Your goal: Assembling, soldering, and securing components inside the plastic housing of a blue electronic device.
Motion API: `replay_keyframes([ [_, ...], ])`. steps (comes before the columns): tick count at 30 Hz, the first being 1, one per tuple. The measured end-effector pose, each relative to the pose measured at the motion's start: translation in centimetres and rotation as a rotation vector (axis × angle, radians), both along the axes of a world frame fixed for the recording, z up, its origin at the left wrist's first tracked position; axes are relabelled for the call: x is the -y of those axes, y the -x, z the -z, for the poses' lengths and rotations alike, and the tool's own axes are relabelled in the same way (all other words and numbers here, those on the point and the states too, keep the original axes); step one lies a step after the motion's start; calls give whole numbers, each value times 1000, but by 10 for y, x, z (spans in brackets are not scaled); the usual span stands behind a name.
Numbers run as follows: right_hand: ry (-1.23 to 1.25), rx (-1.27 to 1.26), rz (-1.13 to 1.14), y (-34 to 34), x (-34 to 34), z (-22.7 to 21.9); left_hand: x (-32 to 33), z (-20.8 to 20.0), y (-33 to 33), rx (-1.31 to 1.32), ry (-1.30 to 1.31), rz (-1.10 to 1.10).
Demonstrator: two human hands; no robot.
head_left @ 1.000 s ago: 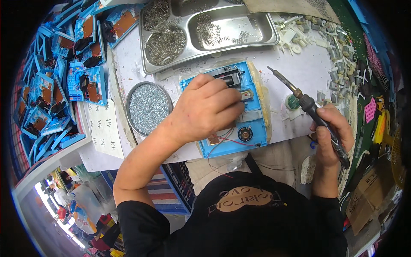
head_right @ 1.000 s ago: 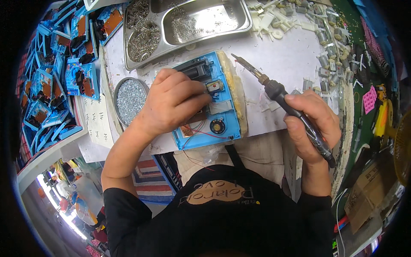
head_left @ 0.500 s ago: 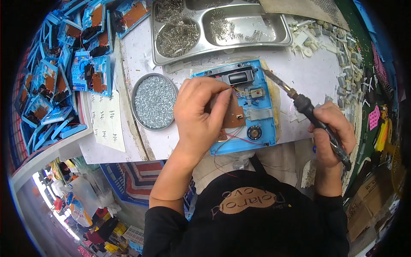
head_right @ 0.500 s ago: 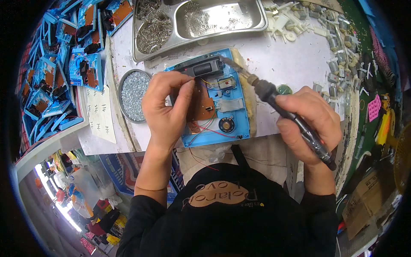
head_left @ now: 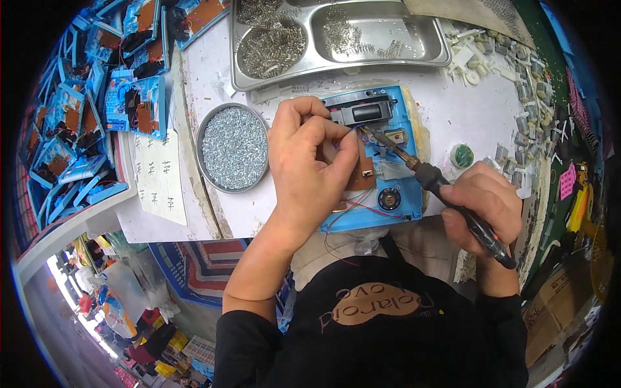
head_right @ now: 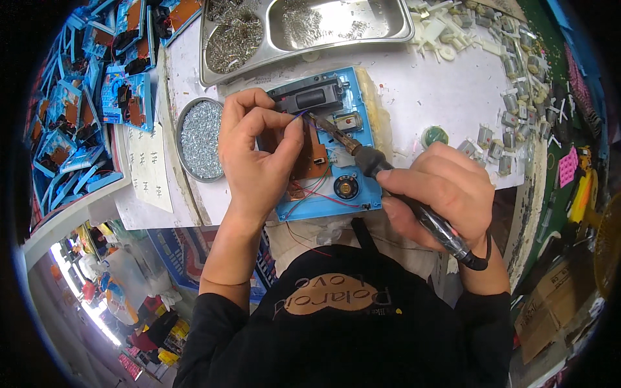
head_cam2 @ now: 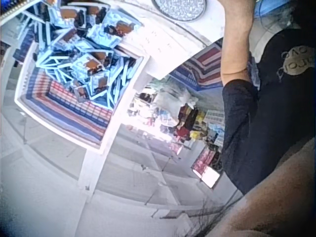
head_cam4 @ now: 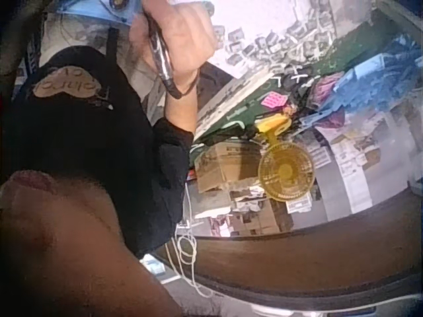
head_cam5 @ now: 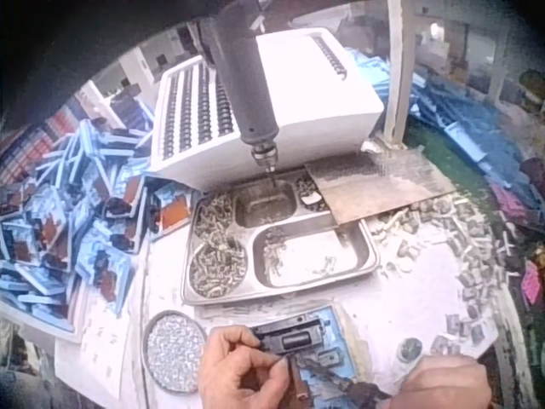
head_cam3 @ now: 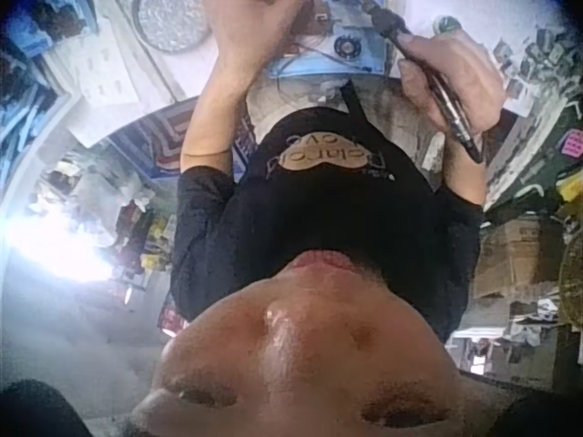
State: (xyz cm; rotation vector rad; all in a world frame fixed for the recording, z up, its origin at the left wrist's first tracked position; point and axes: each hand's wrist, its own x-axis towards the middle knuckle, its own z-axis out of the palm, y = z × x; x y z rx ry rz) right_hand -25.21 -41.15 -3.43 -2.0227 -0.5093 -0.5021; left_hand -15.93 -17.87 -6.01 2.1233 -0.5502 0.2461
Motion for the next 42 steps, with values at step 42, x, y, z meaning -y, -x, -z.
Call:
replay_keyframes([
  [42,91,14,8,2,3,-5,3,0,1,-81,8,-59],
])
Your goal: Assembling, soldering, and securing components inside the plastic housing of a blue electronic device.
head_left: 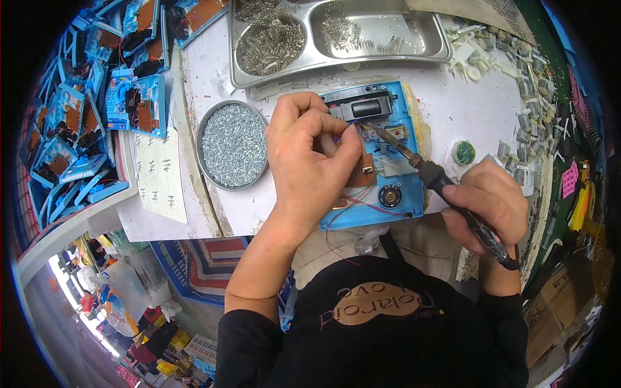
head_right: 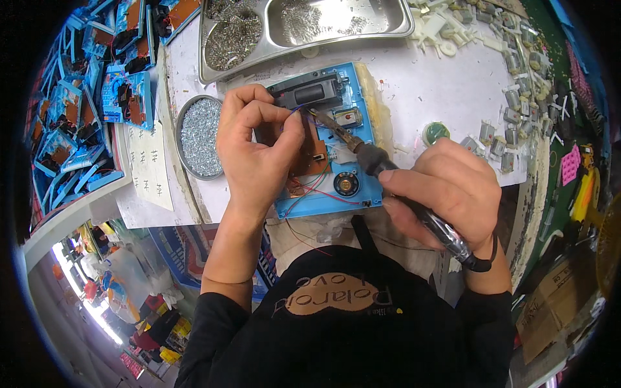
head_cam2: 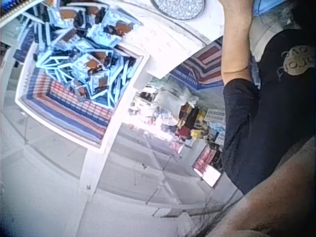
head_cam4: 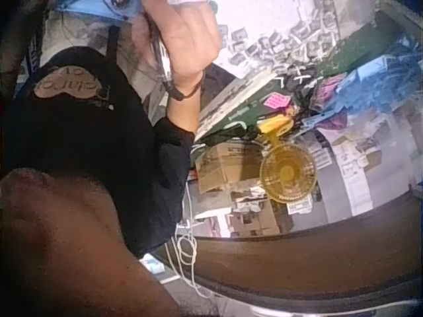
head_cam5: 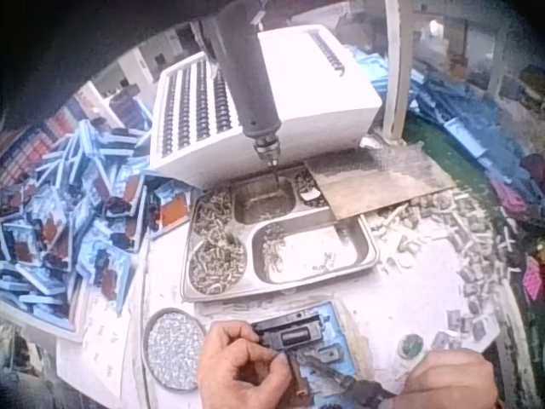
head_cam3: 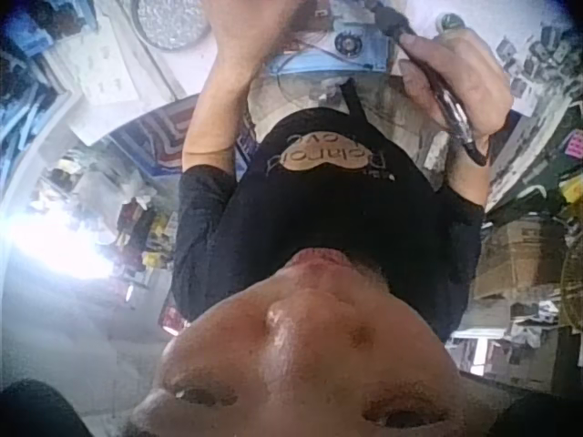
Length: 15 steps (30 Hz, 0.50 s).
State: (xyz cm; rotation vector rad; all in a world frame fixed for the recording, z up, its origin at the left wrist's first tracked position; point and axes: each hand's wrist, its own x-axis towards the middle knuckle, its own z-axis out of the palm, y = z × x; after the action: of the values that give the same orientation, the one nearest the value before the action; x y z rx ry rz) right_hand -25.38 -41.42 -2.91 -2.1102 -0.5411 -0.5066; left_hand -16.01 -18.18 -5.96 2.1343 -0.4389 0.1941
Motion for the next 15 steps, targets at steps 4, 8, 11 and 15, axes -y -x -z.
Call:
replay_keyframes([
  [4,-32,-17,-1,2,5,-4,1,-1,-1,20,-2,2],
  [8,-45,-14,21,4,7,-4,0,0,0,32,3,9],
  [11,-53,-13,30,5,9,-2,-3,-1,0,76,-59,23],
  [15,-84,-8,32,7,12,0,-7,-3,3,110,-81,39],
])
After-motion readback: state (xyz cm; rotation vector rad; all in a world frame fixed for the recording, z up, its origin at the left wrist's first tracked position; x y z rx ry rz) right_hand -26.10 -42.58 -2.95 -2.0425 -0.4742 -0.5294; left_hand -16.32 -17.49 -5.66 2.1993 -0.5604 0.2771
